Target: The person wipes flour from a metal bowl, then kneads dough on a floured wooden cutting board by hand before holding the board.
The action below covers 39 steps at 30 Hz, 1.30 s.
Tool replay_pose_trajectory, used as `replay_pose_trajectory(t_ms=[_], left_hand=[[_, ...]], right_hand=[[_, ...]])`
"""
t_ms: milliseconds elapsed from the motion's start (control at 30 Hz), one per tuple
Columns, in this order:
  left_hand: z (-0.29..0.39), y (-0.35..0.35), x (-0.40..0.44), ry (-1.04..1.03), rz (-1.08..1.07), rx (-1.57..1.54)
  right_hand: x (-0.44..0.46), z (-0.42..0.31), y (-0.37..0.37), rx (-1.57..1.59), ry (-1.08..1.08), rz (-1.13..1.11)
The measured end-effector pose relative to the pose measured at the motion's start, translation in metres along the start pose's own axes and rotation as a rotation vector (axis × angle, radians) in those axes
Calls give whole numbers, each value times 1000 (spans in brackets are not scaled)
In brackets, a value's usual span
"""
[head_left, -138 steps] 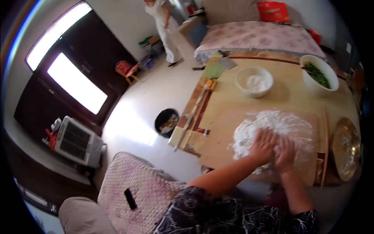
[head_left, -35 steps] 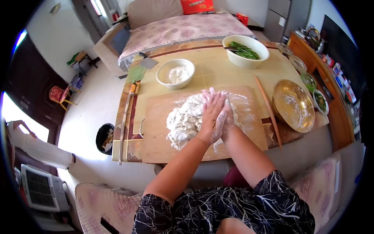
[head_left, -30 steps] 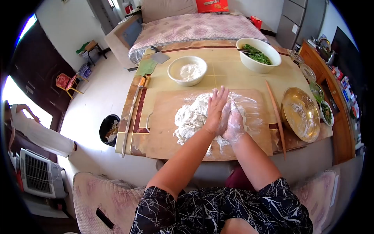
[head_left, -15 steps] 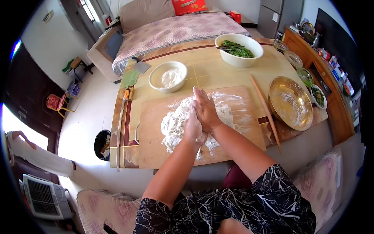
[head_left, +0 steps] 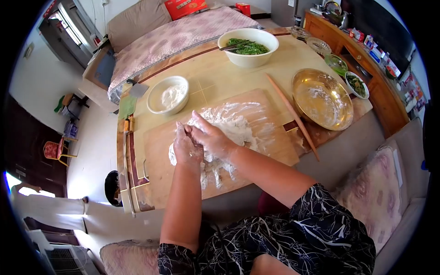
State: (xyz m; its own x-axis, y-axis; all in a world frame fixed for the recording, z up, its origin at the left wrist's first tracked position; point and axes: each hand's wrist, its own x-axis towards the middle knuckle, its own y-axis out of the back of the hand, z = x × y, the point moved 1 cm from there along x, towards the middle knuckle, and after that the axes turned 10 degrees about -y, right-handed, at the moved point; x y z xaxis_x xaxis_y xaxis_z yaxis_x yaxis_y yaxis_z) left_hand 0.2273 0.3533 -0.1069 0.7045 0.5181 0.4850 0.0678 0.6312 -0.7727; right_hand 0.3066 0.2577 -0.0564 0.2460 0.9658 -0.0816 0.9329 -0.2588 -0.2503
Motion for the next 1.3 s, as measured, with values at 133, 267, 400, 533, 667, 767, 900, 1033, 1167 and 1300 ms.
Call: replay_pose_trajectory(t_ms=[133,267,400,533,667,767,900,1033,1167,1300], left_hand=[[2,-14,10,-162,682,289],[-4,-36,13,-153,626,516],[5,-65,21,-35,704,127],[22,-60,18,-27,591,117],[29,-53,13,-29,724,183],[35,-40,8,-123,735,322],[26,-47,6,-70,681,452],[46,-40,-10,-46,709,728],[77,-43,-25,-87,830,740],[110,9,-58,-135,881,683]], right_hand=[[-3,-9,-8,112,165,-120],[7,17,-25,-539,412,71],[5,-10,-1,-1152,167,150],[11,4,11,-991,424,425],[12,1,36,-716,366,486],[8,5,58,-877,519,610],[-2,2,55,-1186,331,543],[-17,15,71,-1241,359,538],[-33,26,127,-761,223,451],[-65,23,149,-816,190,519]])
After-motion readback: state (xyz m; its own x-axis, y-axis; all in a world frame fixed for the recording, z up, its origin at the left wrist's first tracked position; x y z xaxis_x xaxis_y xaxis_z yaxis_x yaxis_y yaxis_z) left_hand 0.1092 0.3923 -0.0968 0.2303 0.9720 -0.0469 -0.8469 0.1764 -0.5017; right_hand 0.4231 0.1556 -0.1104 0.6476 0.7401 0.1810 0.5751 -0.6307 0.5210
